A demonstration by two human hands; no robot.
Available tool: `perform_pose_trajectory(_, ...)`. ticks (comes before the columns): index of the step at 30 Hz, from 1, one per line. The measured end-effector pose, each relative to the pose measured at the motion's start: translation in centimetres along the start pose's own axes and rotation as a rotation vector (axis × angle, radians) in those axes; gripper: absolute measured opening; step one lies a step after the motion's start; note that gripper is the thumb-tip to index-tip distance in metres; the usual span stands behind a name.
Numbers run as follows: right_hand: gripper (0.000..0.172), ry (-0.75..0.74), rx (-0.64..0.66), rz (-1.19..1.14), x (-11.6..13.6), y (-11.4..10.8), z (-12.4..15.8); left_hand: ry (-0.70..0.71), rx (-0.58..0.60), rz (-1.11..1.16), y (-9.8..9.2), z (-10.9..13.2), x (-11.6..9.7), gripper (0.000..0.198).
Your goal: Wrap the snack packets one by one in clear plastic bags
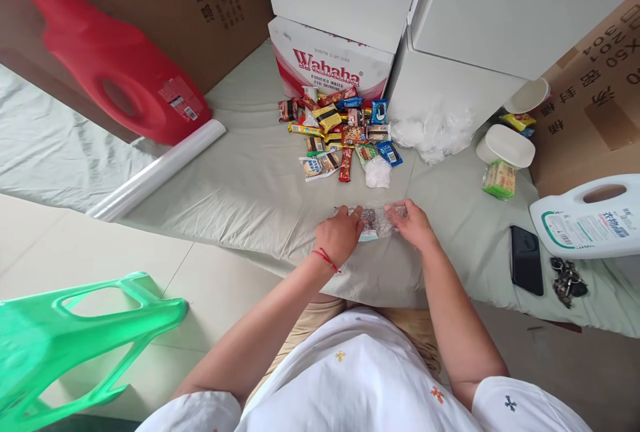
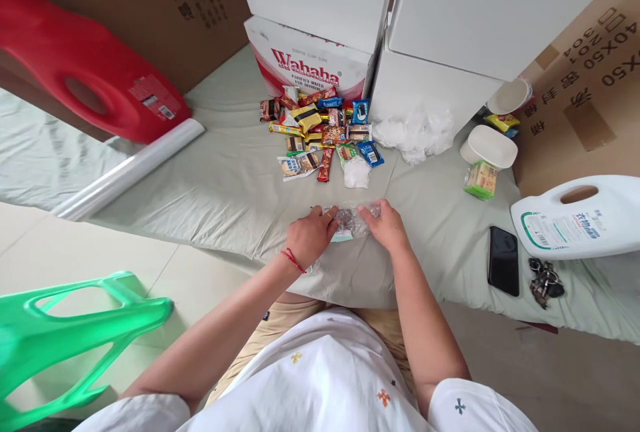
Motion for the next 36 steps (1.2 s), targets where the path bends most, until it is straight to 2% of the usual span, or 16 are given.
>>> perform_pose_trajectory(2, 0.044, 0.049, 0.04, -0.065, 0.3, 0.8, 0.0, 0.008, 0.007, 0.019, 0.1, -0.1, 0.0, 0.048)
perform_pose_trajectory(4, 0.037, 0.03, -0.011, -0.125, 1.4, 1.6, 0.2, 0.021, 0.011, 0.031, 0.1, -0.1, -0.2, 0.048)
perform_pose_trajectory(6, 0.029, -0.057, -0.082, -0.126, 3.3, 2.4, 0.6, 0.025, 0.001, 0.065, 0.2, -0.2, -0.5, 0.046)
perform_pose_trajectory(9, 0.022, -0.252, -0.075, 0.012, 6.4, 4.4, 1.7, 0.011, -0.012, 0.17, 0.2, -0.4, -0.3, 0.038)
perform_pose_trajectory(13, 0.028, -0.356, -0.009, 0.228, 7.5, 6.5, 3.5, 0.047, -0.004, 0.315, 0.1, -0.9, 1.4, 0.039)
perform_pose_trajectory(16, 0.03, -0.404, 0.036, 0.416, 7.1, 7.7, 5.1, 0.078, 0.021, 0.702, 0.4, -1.2, 3.4, 0.06)
perform_pose_trajectory(18, 0.036, -0.417, 0.056, 0.502, 7.1, 8.4, 6.2, 0.073, 0.027, 0.946, 0.8, -1.3, 4.4, 0.059)
perform_pose_trajectory(23, 0.053, -0.353, 0.117, 0.572, 8.3, 9.6, 9.1, 0.046, 0.081, 1.188, 1.4, -1.1, 4.5, 0.043)
perform_pose_trajectory(27, 0.065, -0.378, 0.217, 0.69, 9.4, 10.5, 11.5, 0.004, 0.168, 1.393, 1.3, -1.0, 4.5, 0.047)
perform_pose_trajectory(30, 0.063, -0.374, 0.322, 0.763, 9.5, 11.1, 12.3, 0.018, 0.127, 1.287, 0.8, -0.9, 4.6, 0.061)
perform_pose_trajectory(33, 0.054, -0.402, 0.382, 0.835, 9.5, 11.3, 12.4, 0.07, 0.014, 0.907, -0.3, -0.2, 4.1, 0.072)
perform_pose_trajectory(36, 0.038, -0.429, 0.437, 0.887, 9.3, 11.5, 12.3, 0.048, -0.144, 0.47, -1.7, 1.1, 3.3, 0.057)
Point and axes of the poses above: each hand's wrist, its own z-axis away from the middle knuckle, its own y-axis out of the palm, x = y × z, the point moved 5 cm from there along -z, towards the middle knuckle
